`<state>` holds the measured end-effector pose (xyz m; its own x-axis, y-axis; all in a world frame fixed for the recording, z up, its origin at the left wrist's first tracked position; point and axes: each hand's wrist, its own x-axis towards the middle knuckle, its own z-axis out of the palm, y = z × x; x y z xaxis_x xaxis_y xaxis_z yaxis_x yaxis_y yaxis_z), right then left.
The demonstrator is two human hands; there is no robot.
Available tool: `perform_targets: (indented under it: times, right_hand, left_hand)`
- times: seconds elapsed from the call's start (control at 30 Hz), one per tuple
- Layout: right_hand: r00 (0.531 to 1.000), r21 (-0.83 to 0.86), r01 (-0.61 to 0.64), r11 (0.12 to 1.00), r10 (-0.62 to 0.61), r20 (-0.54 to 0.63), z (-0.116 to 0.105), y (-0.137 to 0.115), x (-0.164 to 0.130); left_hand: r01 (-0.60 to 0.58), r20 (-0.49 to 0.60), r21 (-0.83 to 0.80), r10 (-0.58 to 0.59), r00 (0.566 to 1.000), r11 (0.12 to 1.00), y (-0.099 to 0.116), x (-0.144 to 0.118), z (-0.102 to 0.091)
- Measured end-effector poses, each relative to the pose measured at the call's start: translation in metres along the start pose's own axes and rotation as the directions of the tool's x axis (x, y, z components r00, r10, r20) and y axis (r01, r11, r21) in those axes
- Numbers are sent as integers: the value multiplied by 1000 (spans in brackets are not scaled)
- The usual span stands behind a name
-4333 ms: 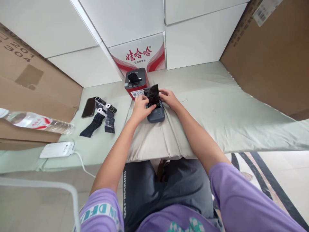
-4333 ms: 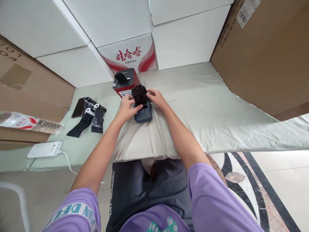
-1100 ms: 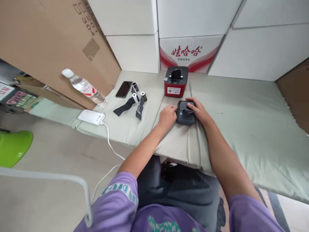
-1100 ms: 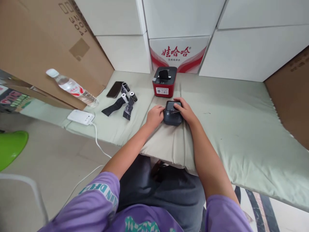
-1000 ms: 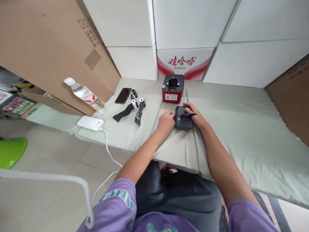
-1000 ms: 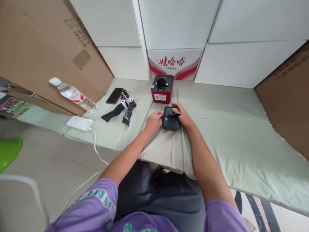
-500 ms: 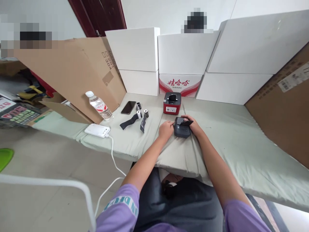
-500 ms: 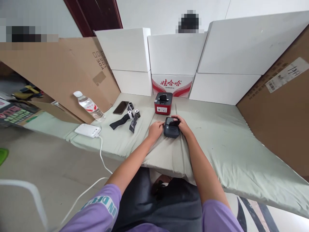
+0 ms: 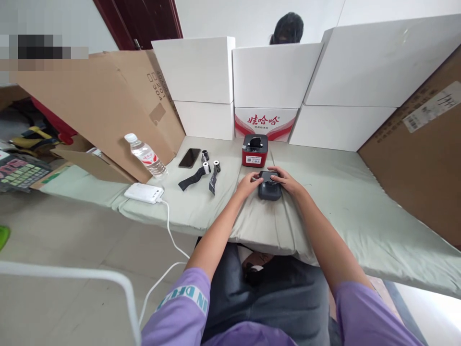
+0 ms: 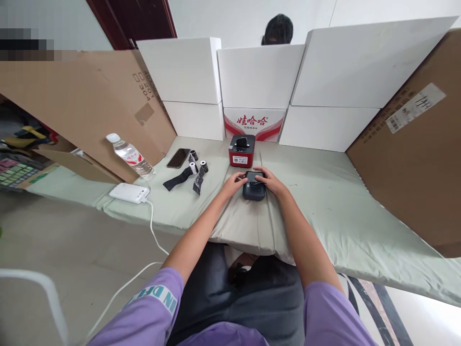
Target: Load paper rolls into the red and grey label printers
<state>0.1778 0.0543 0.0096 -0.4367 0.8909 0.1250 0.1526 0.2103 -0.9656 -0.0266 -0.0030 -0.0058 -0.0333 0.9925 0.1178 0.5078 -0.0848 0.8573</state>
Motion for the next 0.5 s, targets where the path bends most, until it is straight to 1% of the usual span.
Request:
perform_targets:
  times: [0.03, 0.07, 0.1, 0.13, 0.17, 0.2, 0.23, 0.27, 0.3, 0.37, 0.4, 0.43, 0.5]
  right_hand:
    - [999, -13, 17, 1000, -18, -46, 2, 2, -1]
    - [992, -27, 37, 999, -40, -119, 5, 4, -3]
    - [974, -34, 52, 998, -58, -220, 8, 7, -6]
    - [941, -28, 52, 998, -59, -334, 10, 11, -10]
    - [896, -11, 36, 999, -37, -442, 12, 14, -15]
    - [852, 13, 6, 1000, 2, -523, 13, 18, -22]
    - [823, 37, -34, 999, 49, -566, 15, 21, -30]
    - [812, 49, -76, 996, 91, -576, 18, 24, -39]
    - [827, 40, -113, 993, 116, -550, 21, 26, -48]
    - [880, -29, -151, 988, 121, -460, 34, 25, -64]
    - [896, -87, -159, 983, 106, -432, 42, 23, -70]
    - [898, -147, -170, 974, 91, -431, 52, 19, -74]
    - [873, -228, -202, 952, 70, -483, 72, 10, -78]
  left_hand:
    - [-6, -13, 15, 7, 1000, 1000, 0, -1, 0]
    - [-18, -31, 32, 19, 999, 999, 0, -2, 1]
    - [-30, -48, 45, 32, 998, 999, 0, -4, 1]
    - [-39, -62, 51, 42, 997, 998, -1, -5, 2]
    - [-43, -71, 51, 46, 996, 998, -1, -6, 2]
    - [-41, -76, 45, 45, 996, 998, -1, -6, 2]
    - [-35, -81, 38, 38, 996, 999, -2, -6, 2]
    - [-24, -84, 30, 27, 996, 999, -2, -6, 2]
    - [-12, -86, 25, 14, 996, 1000, -3, -5, 2]
    - [2, -89, 23, 0, 996, 1000, -4, -4, 1]
    - [2, -93, 26, 0, 996, 1000, -4, -4, 1]
    - [-2, -97, 31, 4, 995, 1000, -4, -3, 1]
    - [-8, -102, 32, 11, 995, 999, -4, -3, 1]
